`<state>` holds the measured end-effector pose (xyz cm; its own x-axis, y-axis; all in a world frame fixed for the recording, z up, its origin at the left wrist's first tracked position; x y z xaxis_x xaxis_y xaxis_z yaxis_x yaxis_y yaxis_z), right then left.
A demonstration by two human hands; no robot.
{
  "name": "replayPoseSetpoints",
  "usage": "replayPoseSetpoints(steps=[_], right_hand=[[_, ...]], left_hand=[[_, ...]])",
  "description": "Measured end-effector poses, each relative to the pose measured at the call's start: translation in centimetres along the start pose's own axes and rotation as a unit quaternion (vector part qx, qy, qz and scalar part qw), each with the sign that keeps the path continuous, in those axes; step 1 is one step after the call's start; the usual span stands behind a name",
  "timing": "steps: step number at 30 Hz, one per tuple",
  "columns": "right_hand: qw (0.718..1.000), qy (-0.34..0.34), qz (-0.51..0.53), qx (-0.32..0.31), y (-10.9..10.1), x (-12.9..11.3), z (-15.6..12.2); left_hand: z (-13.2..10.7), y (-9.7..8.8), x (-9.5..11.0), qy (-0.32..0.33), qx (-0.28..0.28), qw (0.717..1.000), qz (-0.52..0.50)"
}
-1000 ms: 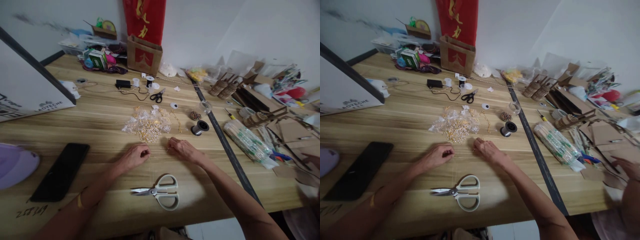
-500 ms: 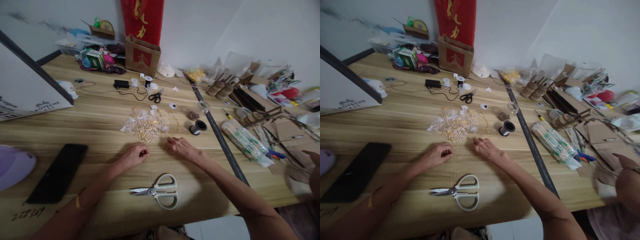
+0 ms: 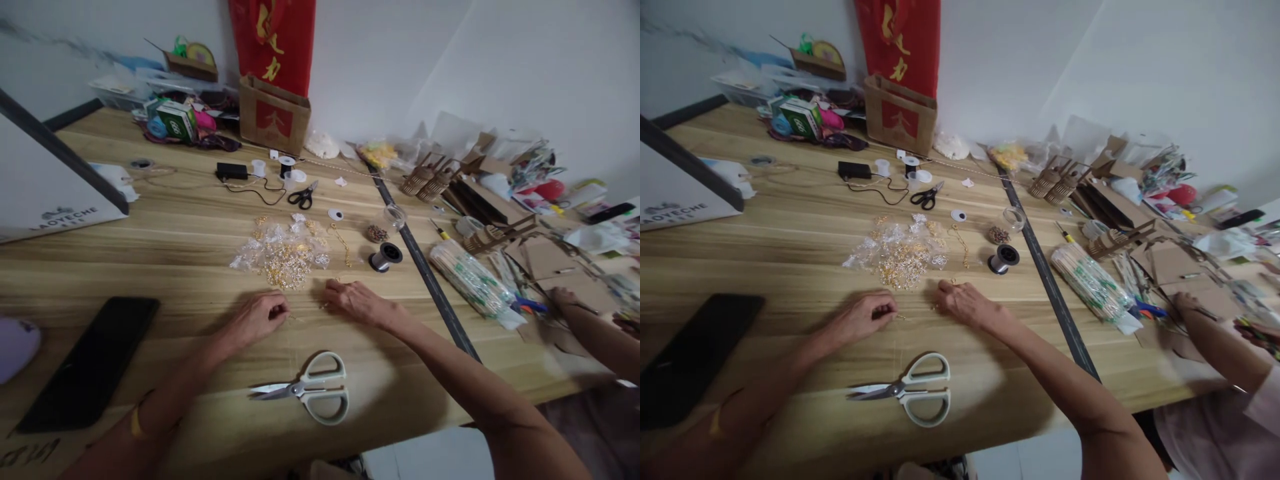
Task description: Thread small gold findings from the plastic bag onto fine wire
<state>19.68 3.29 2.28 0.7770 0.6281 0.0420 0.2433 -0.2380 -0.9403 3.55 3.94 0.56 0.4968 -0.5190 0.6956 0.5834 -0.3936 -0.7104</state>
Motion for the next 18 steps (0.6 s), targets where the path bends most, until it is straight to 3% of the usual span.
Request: replayPoseSetpoints(steps=[7, 18], right_hand=[[0.992, 0.012, 0.128, 0.016, -0.8, 0.9, -0.2], [0.994, 0.016, 0.102, 0.041, -2.1, 0.3, 0.0]], left_hand=[[0.0, -0.1, 0.1, 0.000, -0.006, 1.000, 0.007], [-0.1, -0.2, 0.3, -0.003, 0.008, 1.000, -0.009]])
Point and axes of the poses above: each hand's wrist, its own z-axis towards the middle knuckle, its own y-axis out of the palm, x = y × z, the point moved 7 cm from there along z, towards the middle knuckle, and after that the axes turned 6 degrees about y, right-handed, at the moved point
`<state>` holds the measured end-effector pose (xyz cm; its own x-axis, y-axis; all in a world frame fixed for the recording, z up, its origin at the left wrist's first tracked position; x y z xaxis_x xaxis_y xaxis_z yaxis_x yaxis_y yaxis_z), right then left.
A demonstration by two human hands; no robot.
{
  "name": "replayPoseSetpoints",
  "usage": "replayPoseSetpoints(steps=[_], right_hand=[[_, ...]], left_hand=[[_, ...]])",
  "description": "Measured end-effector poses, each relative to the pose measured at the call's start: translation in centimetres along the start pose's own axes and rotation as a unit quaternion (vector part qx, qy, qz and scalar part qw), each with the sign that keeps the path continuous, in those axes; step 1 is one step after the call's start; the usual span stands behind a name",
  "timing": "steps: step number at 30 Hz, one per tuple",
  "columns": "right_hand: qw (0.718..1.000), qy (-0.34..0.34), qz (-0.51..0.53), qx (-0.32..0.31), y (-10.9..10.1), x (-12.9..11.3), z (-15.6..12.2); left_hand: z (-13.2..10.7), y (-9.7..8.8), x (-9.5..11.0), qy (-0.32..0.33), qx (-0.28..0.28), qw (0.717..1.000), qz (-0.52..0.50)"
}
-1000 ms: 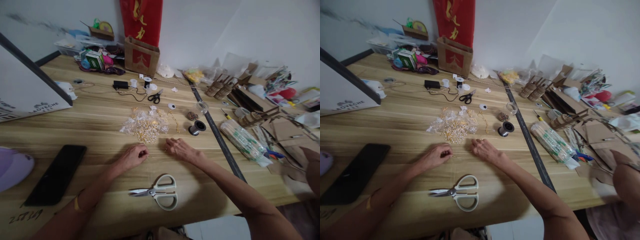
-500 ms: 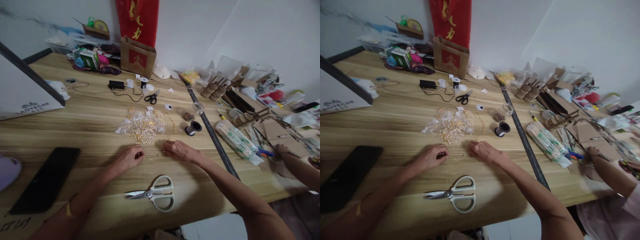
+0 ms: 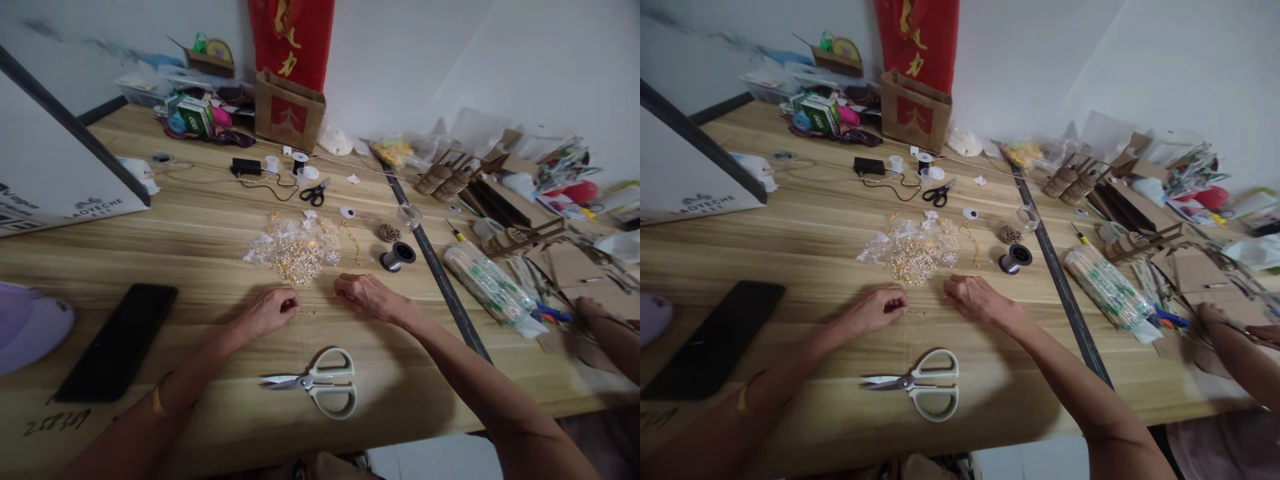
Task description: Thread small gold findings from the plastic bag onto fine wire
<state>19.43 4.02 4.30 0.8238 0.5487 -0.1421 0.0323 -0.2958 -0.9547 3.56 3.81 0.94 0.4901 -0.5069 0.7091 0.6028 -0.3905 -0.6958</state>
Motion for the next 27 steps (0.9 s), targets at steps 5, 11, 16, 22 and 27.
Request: replayPoseSetpoints(steps=[5, 11, 16, 22, 27], right_hand=[[1.000, -0.018, -0.001, 0.014, -0.1, -0.6, 0.2], [0.999, -0.025, 0.016, 0.017, -0.2, -0.9, 0.3], [1.000, -0.016, 0.020, 0.007, -0.2, -0.6, 0.1], [1.000, 0.004, 0.003, -0.025, 0.5, -0.4, -0.4], [0.998, 0.033, -0.012, -0.058, 1.4, 0.0, -0.9]], left_hand=[[0.0, 0.1, -0.1, 0.002, 0.006, 1.000, -0.007], [0.1, 0.1, 0.0, 0.001, 0.008, 1.000, -0.028], [0.1, -0.1, 0.6, 0.011, 0.007, 1.000, 0.008], [0.0, 0.4, 0.9, 0.051, 0.006, 0.996, 0.067], [-0.1, 0.8, 1.2, 0.075, 0.002, 0.992, 0.098]])
Point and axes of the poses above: each hand's wrist, its own z-axis towards the middle knuckle, its own y-axis out of the palm, x = y × z, the point moved 7 cm from there along z, towards the middle knuckle, and after that the axes turned 6 degrees about y, right-handed, at the moved point
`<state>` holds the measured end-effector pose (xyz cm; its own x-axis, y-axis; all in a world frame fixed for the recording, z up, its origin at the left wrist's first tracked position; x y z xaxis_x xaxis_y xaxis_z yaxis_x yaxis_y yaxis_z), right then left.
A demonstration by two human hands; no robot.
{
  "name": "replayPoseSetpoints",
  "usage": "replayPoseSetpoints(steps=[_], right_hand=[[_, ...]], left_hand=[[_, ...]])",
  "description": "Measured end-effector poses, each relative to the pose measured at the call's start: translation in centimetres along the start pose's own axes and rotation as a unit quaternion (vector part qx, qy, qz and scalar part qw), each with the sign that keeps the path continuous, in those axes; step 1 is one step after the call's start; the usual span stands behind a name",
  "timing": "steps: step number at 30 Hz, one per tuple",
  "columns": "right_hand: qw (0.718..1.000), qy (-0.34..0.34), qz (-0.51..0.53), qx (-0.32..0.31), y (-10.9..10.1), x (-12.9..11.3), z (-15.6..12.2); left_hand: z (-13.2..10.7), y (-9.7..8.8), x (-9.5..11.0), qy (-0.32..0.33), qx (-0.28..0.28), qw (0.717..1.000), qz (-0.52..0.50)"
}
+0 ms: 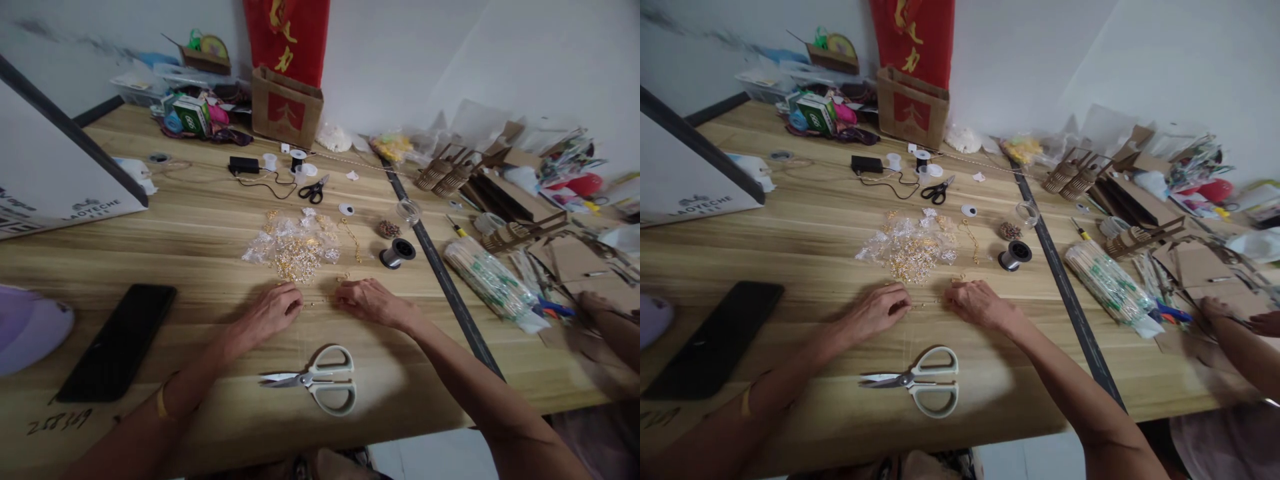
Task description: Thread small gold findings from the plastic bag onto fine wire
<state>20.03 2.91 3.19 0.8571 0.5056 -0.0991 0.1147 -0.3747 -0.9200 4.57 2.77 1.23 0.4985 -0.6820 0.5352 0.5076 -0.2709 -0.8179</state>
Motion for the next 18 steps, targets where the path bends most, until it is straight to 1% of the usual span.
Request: replayPoseSetpoints(steps=[4, 8, 13, 18], right_hand=[[1.000, 0.008, 0.003, -0.002, 0.3, 0.2, -0.4], [1.000, 0.021, -0.005, 0.019, -0.1, 0.2, -0.6], [0.996, 0.066, -0.044, 0.034, -0.9, -0.1, -0.6], [0.993, 0.063, -0.095, 0.022, -0.6, -1.2, 0.2]], left_hand=[[0.0, -0.1, 0.4, 0.006, -0.008, 1.000, 0.021], [0.0, -0.1, 0.7, 0.010, -0.016, 0.999, 0.032], [-0.1, -0.1, 0.7, 0.013, -0.016, 0.999, 0.037], [-0.1, -0.2, 0.7, 0.010, -0.011, 0.999, 0.029]])
Point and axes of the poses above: each hand's wrist, its own z-axis towards the middle knuckle, its own y-axis out of the palm, x = y × z, the point moved 7 cm from there along z, towards the middle knuckle, and after that the axes turned 6 degrees about y, right-handed, at the moved point
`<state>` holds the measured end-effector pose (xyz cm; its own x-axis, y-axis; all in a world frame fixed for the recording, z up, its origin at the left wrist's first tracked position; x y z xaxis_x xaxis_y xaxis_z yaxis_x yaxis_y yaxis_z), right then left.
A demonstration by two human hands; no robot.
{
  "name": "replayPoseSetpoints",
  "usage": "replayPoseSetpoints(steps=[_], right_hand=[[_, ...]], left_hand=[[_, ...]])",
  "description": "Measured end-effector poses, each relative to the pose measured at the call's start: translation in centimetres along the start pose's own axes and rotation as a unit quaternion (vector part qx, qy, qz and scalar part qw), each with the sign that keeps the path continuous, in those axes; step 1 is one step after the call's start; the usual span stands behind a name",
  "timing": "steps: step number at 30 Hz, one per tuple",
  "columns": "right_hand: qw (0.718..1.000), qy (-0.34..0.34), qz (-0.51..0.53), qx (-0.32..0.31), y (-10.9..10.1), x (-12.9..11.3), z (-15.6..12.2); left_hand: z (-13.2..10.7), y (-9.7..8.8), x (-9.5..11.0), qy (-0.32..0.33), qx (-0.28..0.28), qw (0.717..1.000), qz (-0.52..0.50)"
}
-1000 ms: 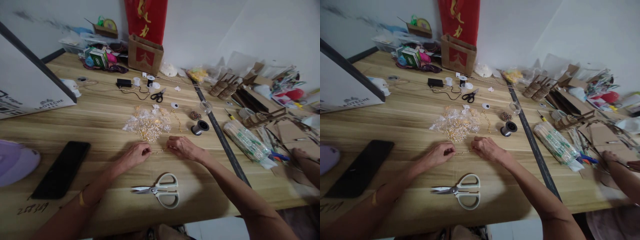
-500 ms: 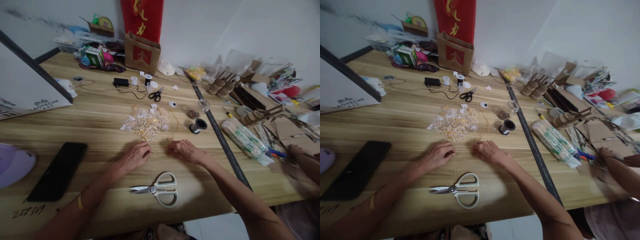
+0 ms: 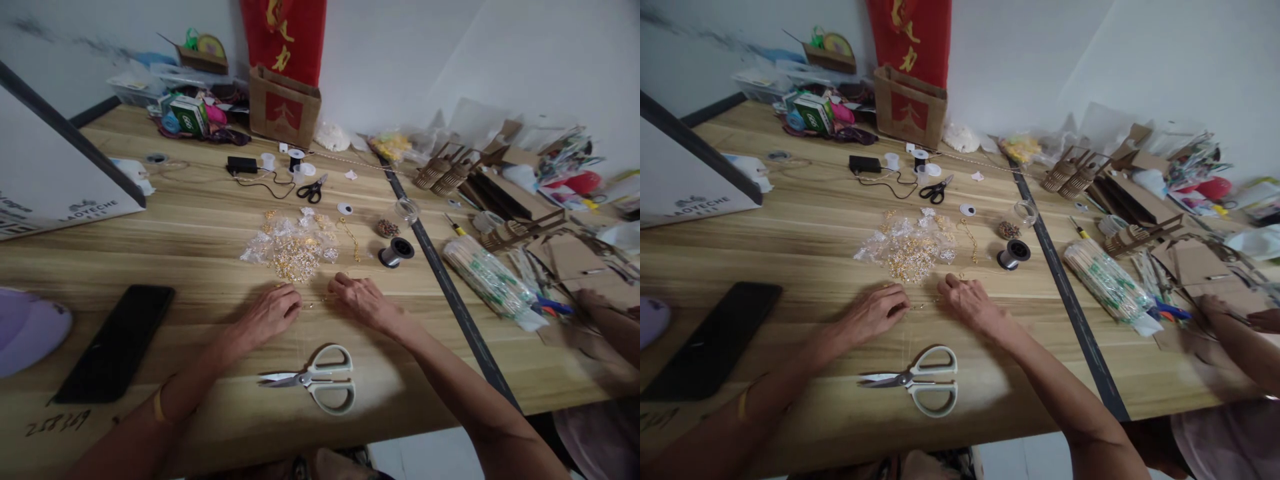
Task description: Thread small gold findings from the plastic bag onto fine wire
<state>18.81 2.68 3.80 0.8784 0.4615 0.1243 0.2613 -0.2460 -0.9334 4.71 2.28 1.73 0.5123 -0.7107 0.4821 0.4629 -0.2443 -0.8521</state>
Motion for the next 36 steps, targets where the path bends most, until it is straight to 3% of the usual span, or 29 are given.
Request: replayPoseSetpoints(steps=[7, 17, 28, 36], right_hand=[[1.000, -0.008, -0.022, -0.011, 1.1, -0.9, 0.6], [1.000, 0.012, -0.006, -0.010, 2.1, -0.8, 0.9], [0.999, 0.017, 0.035, -0.021, 0.3, -1.2, 0.3], [0.997, 0.009, 0.081, 0.012, 0.0, -1.2, 0.2]], left_hand=[[0.1, 0.1, 0.0, -0.008, -0.025, 0.999, 0.018], [-0.1, 0.3, -0.3, -0.004, -0.009, 1.000, 0.018], [0.0, 0.3, -0.3, -0.008, -0.007, 1.000, 0.012], [0.1, 0.4, -0.4, -0.005, -0.009, 1.000, 0.009]])
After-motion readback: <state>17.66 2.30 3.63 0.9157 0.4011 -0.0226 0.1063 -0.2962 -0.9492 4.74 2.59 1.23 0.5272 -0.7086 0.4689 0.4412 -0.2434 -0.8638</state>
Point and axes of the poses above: each hand's wrist, its own z-axis towards the middle knuckle, its own y-axis out of the palm, x = y × z, the point moved 7 cm from there along z, towards the middle knuckle, and after that the axes turned 6 degrees about y, right-handed, at the moved point
